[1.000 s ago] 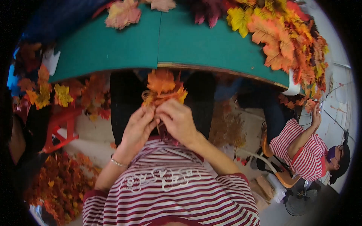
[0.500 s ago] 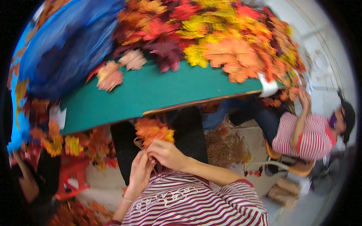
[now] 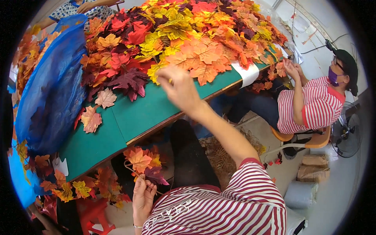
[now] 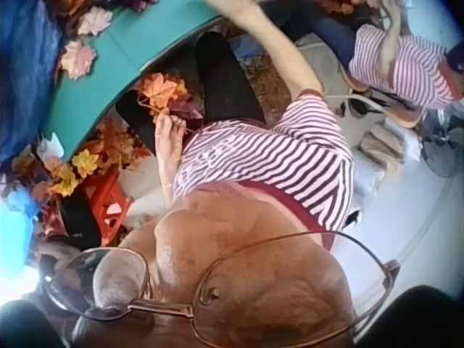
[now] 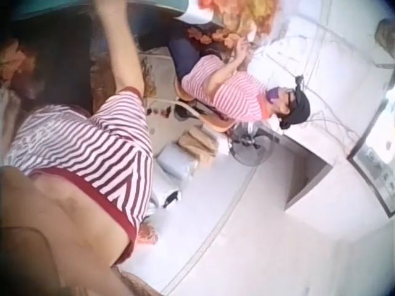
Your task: The person assembles artificial maple leaves by hand, attaching individual leaf pieces onto plastic stems.
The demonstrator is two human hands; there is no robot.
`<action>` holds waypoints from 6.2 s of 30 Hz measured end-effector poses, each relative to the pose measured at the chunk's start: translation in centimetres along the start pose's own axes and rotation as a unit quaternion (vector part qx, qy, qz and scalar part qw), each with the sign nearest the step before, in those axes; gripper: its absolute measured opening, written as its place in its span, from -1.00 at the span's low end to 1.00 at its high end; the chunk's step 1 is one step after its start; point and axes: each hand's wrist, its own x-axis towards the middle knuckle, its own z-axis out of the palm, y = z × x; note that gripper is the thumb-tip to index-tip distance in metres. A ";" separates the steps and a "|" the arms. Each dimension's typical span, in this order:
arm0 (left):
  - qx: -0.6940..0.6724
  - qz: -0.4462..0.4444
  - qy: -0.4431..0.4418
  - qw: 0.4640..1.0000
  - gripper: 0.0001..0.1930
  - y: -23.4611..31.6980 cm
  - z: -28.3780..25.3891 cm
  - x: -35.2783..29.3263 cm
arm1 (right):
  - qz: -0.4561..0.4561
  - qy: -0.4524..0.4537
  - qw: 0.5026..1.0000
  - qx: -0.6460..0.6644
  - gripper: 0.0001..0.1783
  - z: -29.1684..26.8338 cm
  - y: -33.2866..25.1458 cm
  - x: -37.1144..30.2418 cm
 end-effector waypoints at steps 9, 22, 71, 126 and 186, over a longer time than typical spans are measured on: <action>0.042 0.042 0.036 0.998 -0.64 0.1 2.2 0.4 | 0.058 0.051 0.997 -0.010 -0.81 4.0 5.9 7.4; 0.068 0.093 0.083 0.990 -0.82 0.9 1.8 1.7 | 0.039 0.104 0.994 0.025 -0.78 2.3 4.0 3.9; 0.046 0.223 0.094 0.969 -0.81 0.3 2.9 1.7 | 0.284 -0.289 0.870 0.282 -0.86 6.0 -13.7 -18.4; 0.178 0.135 0.071 0.972 -0.86 -1.8 1.6 1.2 | -0.139 -0.076 0.978 -0.138 -0.86 -12.6 8.5 1.8; 0.029 0.093 0.085 0.992 -0.86 -1.5 2.1 1.2 | 0.213 -0.259 0.922 0.195 -0.87 5.6 -13.5 -19.7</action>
